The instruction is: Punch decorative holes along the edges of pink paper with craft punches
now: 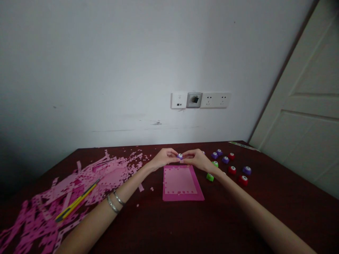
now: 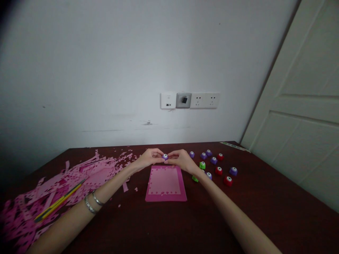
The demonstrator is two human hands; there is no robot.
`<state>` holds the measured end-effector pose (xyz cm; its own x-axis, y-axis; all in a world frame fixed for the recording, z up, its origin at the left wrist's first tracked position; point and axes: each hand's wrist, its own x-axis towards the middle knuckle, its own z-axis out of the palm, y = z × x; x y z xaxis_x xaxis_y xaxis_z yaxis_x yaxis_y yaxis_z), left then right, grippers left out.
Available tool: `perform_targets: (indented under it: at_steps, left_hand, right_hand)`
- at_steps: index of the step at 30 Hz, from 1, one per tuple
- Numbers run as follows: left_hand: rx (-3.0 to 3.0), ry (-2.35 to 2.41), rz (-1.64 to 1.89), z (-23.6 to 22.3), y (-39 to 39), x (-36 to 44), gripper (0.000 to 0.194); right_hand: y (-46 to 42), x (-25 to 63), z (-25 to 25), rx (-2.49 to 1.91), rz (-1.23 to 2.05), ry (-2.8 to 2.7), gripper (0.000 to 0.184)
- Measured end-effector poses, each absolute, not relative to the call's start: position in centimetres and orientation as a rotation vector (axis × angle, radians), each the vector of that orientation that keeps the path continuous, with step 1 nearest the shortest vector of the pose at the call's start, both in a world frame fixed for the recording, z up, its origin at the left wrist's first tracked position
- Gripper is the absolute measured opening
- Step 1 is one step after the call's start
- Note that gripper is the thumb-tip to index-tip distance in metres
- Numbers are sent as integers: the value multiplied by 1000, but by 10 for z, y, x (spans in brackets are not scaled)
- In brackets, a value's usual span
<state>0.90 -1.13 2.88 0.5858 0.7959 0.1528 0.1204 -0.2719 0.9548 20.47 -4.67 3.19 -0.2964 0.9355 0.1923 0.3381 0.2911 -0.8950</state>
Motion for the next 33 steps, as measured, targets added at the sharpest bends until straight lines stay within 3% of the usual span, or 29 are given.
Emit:
perform_targets:
  at_steps: [6, 11, 16, 22, 33]
  left_hand:
    - [1823, 776, 673, 24, -14, 0, 34]
    - [2375, 1143, 686, 26, -35, 2, 20]
    - [2795, 945, 353, 13, -66, 0, 31]
    - [2687, 857, -106, 8, -78, -11, 74]
    - [2637, 872, -140, 14, -89, -10, 75]
  right_hand:
    - [-44, 207, 24, -1167, 1034, -1899, 30]
    - [-39, 213, 21, -1233, 919, -1969, 27]
    - [-33, 218, 14, -1258, 744, -2077, 23]
    - [-33, 217, 6, -1234, 601, -2204, 22]
    - [-32, 214, -3, -1134, 516, -2322, 21]
